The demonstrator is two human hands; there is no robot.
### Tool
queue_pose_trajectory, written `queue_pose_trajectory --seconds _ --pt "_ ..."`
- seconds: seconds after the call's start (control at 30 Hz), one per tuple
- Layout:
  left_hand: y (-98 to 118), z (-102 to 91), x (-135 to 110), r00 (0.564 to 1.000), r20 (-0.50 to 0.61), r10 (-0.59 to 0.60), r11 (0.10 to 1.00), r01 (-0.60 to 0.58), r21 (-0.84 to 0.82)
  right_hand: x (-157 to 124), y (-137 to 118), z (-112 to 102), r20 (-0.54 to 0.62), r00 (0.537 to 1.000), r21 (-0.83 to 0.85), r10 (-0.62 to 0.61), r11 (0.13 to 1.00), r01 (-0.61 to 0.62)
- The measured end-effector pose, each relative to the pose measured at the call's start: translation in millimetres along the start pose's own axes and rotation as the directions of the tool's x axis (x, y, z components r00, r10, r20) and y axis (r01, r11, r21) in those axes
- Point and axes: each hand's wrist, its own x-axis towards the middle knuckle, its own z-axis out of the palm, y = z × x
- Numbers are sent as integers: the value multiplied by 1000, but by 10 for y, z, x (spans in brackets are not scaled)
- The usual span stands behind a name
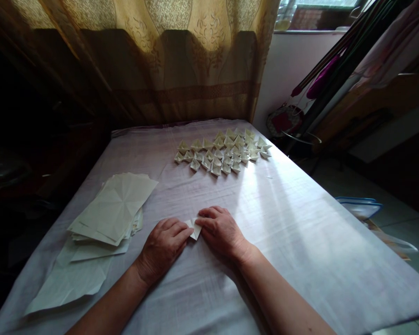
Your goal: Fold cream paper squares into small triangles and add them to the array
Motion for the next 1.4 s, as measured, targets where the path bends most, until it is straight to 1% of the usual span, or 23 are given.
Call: queue_pose_trajectory --seconds 0.1,0.2,0.33,0.5,0.6,0.77,0.87,0.97,1.1,1.17,1.27,1.33,1.4 --pt "-11 -16 -10 999 -2 -35 999 36 32 -12 -17 -35 15 1000 23 -25 999 24" --pt "-60 -4 -13 998 0 -68 996 68 55 -11 -38 -55 30 999 6 -33 999 33" --pt "-109 42 -37 995 20 -100 995 99 22 -1 -50 -59 37 999 -12 -34 999 34" --pt "-61 49 -64 994 39 -102 993 104 -56 3 -55 -54 30 999 6 -42 999 42" --pt "-5 26 -58 994 38 -104 992 106 -72 -3 -78 -44 16 999 -7 -42 999 42" --pt "21 32 -35 995 -19 -98 995 98 -19 -14 -119 -22 -22 999 -38 -34 999 33" --pt "6 42 -35 994 -40 -101 995 100 -12 -12 -125 -18 -43 998 -47 -54 998 52" --pt "-18 49 -54 994 -45 -101 995 101 -3 -9 -131 -11 -65 995 -47 -74 996 71" --pt "-63 59 -88 995 -44 -89 994 92 52 -11 -163 8 -83 992 -49 -94 995 90" --pt "-86 64 -98 996 -44 -78 994 81 68 -13 -182 15 -75 991 -33 -113 993 111" --pt "-115 67 -99 996 -49 -73 995 76 68 -16 -181 21 -75 986 42 -151 987 154" --pt "-132 68 -96 996 -55 -70 995 74 67 -19 -142 28 -129 983 105 -131 984 145" --pt "-150 70 -94 996 -66 -61 996 65 63 -22 -75 39 -201 978 156 -61 983 93"
